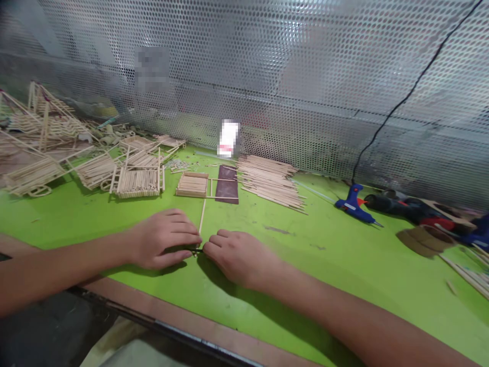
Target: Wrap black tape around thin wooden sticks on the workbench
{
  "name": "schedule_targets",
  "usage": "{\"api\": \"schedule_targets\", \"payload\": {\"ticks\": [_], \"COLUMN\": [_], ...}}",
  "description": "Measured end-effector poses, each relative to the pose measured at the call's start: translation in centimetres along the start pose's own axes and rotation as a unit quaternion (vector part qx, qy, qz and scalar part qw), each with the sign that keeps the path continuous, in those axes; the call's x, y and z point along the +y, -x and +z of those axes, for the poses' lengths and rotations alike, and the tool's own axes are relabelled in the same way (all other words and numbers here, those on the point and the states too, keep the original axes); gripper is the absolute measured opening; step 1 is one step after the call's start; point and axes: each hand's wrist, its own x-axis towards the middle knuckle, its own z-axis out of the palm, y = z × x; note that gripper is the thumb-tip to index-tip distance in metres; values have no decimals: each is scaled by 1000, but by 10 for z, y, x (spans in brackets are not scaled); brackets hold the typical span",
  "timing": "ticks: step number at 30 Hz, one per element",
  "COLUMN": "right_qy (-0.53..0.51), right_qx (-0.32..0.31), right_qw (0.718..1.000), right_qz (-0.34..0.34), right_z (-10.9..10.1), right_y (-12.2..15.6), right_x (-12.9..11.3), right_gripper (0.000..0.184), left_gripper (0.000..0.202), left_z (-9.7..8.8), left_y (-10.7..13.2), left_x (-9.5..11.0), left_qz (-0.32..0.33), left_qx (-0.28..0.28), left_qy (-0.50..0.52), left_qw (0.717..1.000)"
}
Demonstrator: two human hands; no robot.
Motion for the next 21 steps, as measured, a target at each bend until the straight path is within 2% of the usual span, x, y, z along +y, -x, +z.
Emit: {"api": "schedule_targets", "payload": {"ticks": [5,11,21], "right_qy": [0,1,1], "right_qx": [-6,-15,-25], "right_qw": [1000,1000,1000], "right_qz": [0,-3,-7], "right_z": [-2,-2,-2], "right_y": [-2,-2,-8], "right_x": [1,1,1], "right_gripper": [11,11,10], "left_gripper": [27,27,27], "left_z": [-1,-4,-8], "left_y": [-3,-1,2], "left_x": [3,0,-4], "left_qz": [-6,5,13], "left_qx": [-45,-34,-52], "left_qy": [-50,-35,-25], "left_qw": [998,999,998]}}
